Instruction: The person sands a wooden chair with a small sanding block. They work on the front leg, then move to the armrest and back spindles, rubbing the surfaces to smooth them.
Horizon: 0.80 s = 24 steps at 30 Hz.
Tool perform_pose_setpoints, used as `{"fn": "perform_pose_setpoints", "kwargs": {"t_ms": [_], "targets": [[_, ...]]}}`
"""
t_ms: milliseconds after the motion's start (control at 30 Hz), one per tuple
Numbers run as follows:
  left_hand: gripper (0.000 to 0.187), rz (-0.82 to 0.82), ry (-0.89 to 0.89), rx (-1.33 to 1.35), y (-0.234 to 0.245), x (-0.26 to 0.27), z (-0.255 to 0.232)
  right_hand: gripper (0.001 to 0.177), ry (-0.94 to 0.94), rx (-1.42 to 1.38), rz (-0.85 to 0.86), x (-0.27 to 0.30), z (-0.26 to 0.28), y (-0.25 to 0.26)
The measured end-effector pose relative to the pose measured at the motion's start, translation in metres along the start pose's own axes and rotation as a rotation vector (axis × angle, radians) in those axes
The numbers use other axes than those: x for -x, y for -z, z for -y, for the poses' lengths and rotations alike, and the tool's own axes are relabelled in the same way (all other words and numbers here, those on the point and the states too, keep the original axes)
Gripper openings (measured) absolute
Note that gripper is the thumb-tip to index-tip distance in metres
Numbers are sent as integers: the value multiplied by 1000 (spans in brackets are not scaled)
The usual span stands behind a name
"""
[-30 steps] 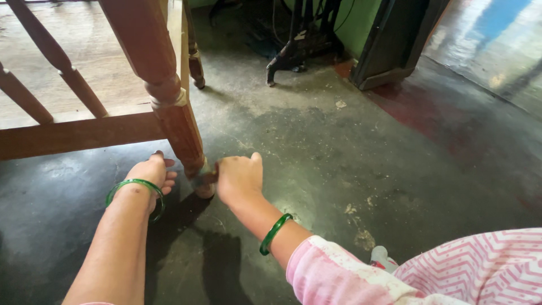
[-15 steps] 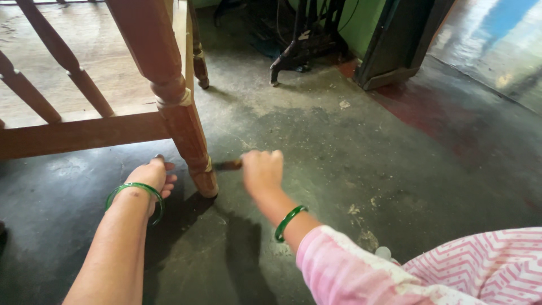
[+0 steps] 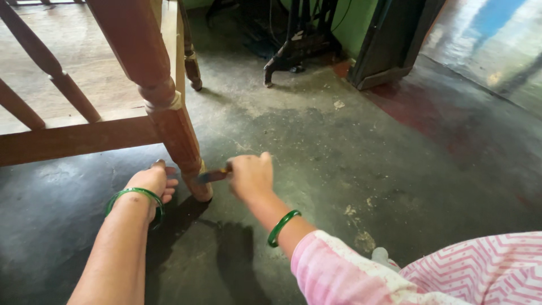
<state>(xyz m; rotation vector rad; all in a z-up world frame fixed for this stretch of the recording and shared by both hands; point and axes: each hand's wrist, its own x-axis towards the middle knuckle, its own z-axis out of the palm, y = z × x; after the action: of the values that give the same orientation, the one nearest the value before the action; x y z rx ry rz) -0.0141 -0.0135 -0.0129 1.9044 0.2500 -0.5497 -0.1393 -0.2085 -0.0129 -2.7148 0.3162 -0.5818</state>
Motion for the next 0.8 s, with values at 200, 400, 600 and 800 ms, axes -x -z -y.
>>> {"fn": "perform_pose_setpoints", "kwargs": {"t_ms": [200, 400, 600, 800], "targets": [[46, -35, 16, 8, 15, 10, 1, 12, -180, 111, -65, -8, -32, 3], [44, -27, 50, 18, 17, 9, 4, 14, -122, 7, 129, -9, -5, 7], [47, 19, -10, -12, 1, 5, 3, 12, -272, -46, 190, -19, -22, 20], [46, 24, 18, -27, 4, 4, 6, 13, -149, -38, 205, -22, -22, 19]]}}
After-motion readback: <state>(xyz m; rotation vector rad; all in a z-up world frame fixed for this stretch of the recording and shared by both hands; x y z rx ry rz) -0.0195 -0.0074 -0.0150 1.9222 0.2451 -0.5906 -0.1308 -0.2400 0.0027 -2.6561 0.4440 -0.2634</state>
